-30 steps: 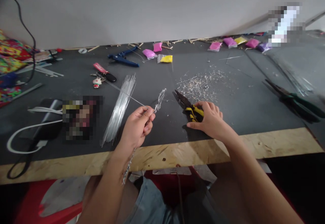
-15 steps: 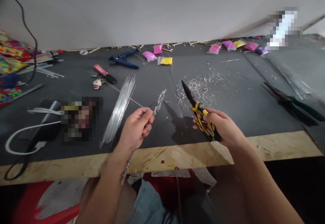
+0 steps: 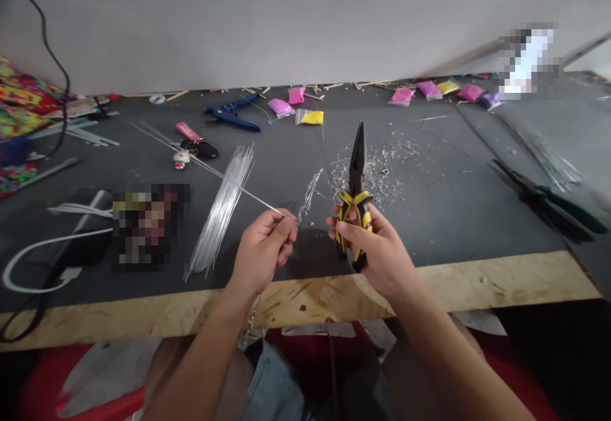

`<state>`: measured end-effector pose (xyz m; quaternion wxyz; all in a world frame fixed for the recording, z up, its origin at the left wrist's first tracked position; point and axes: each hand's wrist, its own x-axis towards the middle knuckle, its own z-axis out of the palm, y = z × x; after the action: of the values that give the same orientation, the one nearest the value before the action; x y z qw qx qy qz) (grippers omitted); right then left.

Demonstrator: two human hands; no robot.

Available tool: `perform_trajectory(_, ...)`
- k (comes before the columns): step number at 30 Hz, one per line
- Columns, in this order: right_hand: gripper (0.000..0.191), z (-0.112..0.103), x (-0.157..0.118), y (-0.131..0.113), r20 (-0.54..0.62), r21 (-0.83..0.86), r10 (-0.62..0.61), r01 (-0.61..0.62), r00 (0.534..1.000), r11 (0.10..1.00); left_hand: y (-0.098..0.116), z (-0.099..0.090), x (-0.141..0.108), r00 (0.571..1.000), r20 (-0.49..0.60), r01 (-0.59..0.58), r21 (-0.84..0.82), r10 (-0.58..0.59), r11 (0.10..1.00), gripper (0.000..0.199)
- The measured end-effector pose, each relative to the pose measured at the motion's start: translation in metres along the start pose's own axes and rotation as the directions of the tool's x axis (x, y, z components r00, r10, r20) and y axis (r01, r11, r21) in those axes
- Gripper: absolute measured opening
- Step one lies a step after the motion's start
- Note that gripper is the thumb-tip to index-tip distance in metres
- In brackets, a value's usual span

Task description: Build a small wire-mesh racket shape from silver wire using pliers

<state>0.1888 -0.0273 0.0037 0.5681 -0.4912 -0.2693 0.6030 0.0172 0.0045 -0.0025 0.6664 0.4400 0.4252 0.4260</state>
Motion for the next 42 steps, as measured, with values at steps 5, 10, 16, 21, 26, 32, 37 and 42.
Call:
perform_trajectory(5,0.021,0.023,0.005,0.008,-0.051,0.006,-0.067,0.068,0.996,0.998,-0.001,0.010,-0.005,0.999,-0.016,-0.036,0.058,0.037,0.998,0.019)
perform_trajectory(10,0.018,0.033,0.009,0.004,-0.004,0.013,-0.102,0.103,0.995,0.995,-0.001,0.012,-0.007,1.000,0.004,-0.006,0.074,0.006,0.997,0.017)
perform_trajectory(16,0.014,0.029,0.013,0.005,0.062,-0.075,-0.093,0.098,0.994,0.992,-0.001,0.009,-0.006,1.000,0.005,0.004,0.077,-0.004,0.997,0.017)
perform_trajectory(21,0.013,0.030,0.014,0.008,0.065,-0.121,-0.139,0.146,0.988,0.982,-0.001,0.009,-0.005,1.000,0.003,0.013,0.075,-0.013,0.997,0.017)
perform_trajectory(26,0.012,0.034,0.013,0.009,0.016,-0.191,-0.180,0.180,0.983,0.965,-0.002,0.009,-0.004,1.000,0.003,0.029,0.091,-0.029,0.995,0.017)
perform_trajectory(32,0.014,0.037,0.013,0.009,-0.016,-0.236,-0.175,0.166,0.984,0.957,-0.004,0.009,-0.005,1.000,-0.012,0.024,0.160,-0.022,0.987,0.019)
perform_trajectory(37,0.010,0.032,0.015,0.004,0.005,-0.095,-0.130,0.130,0.991,0.987,-0.001,0.009,-0.005,0.998,-0.065,-0.008,0.147,0.017,0.989,0.020)
perform_trajectory(42,0.011,0.013,0.020,-0.008,-0.052,-0.122,-0.171,0.164,0.984,0.979,-0.002,0.006,-0.004,0.993,-0.112,-0.023,0.171,0.042,0.985,0.021)
